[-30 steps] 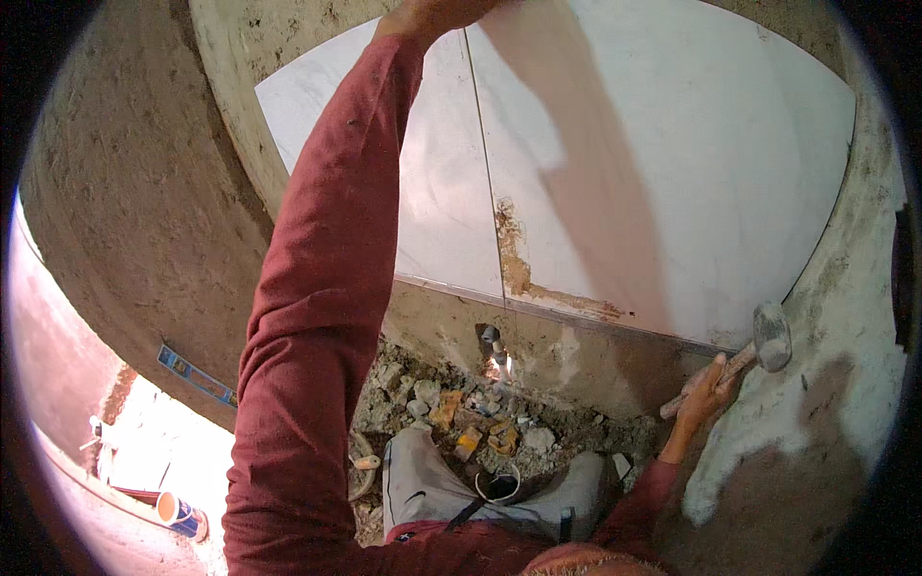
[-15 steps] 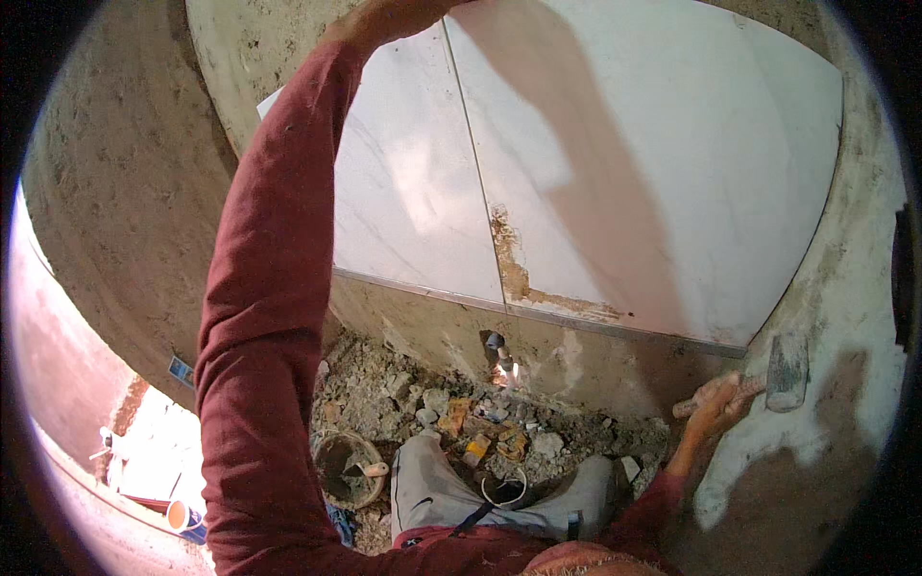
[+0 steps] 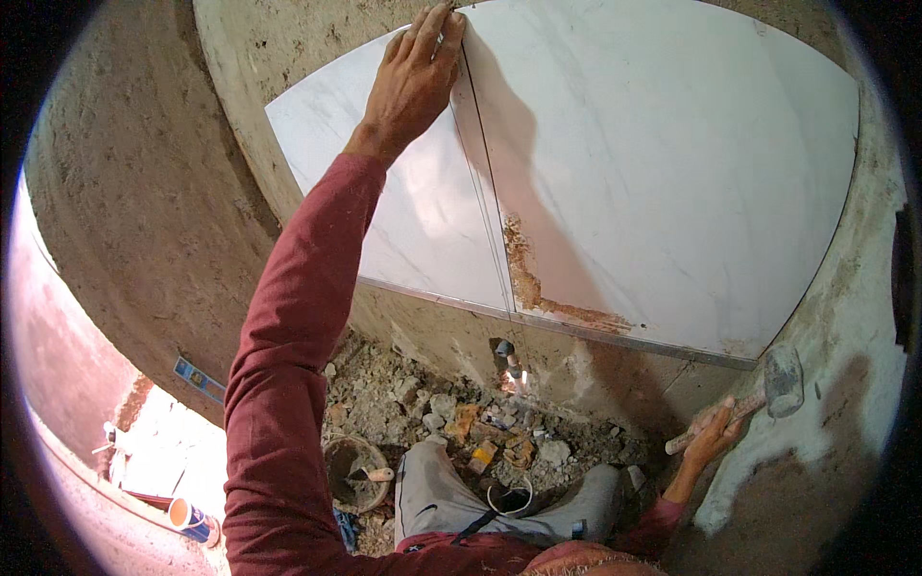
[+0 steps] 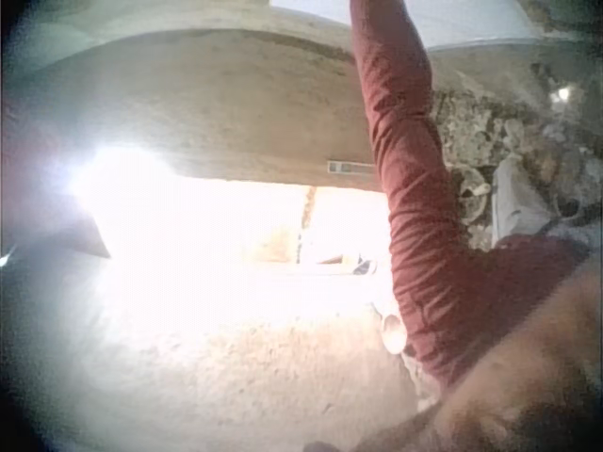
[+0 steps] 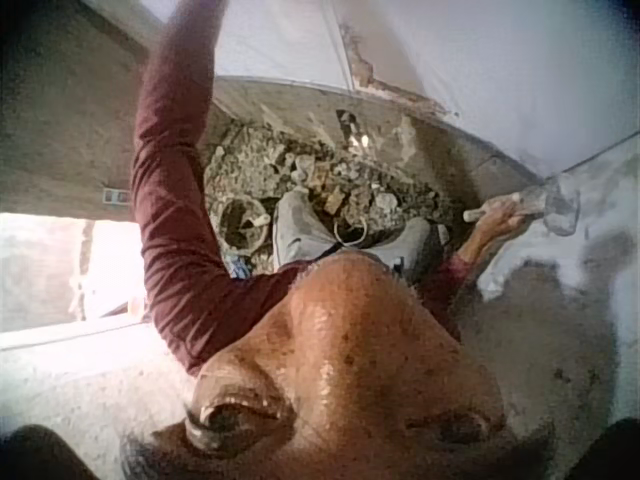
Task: The person places a tile covered in mortar against a wall and hammers it into position using a mallet.
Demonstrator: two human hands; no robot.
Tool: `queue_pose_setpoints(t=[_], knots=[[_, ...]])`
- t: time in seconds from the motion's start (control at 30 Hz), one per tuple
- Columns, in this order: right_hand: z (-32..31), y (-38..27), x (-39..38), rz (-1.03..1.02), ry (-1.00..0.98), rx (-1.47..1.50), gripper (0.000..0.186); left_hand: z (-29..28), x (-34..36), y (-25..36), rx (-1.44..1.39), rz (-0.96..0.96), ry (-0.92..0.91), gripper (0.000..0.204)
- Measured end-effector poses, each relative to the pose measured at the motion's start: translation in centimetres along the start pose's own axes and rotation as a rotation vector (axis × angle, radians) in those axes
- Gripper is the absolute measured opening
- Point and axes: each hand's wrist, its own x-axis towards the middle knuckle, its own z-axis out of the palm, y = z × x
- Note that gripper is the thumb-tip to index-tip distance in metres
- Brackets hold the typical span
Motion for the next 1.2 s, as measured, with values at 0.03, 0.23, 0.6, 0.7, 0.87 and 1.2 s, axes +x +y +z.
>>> queue_pose_setpoints(t=[0.03,0.23,0.6,0.7,0.87,1.2], knots=[[0.2,-0.1,-0.2,0.021,0.011,-0.009,0.033,0.1,-0.5,0.1,-0.011,-0.005,0.005,0.06],[0.9,-1.6,-1.3,0.067,-0.102,0.033,0.031,0.4,-0.9,0.2,0.035,0.005,0.029,0.057],[-1.2,-1.2,-1.3,-0.075,-0.133,-0.064,0.036,-1.9,-3.6,1.5,0.122,0.031,-0.137,0.06],[-1.2,-2.1,-1.8,-0.137,-0.164,-0.089,0.037,-1.5,-3.9,3.6,-0.08,-0.124,-0.054,0.057],[-0.4,-5.6,-3.9,-0.075,-0.155,-0.043,0.037,-2.0,-3.6,6.4,-0.139,-0.121,-0.08,0.065],[-1.7,-6.2,-3.7,-0.108,-0.242,-0.19,0.031,-2.5,4.3,2.3,-0.284,-0.178,0.245,0.038]])
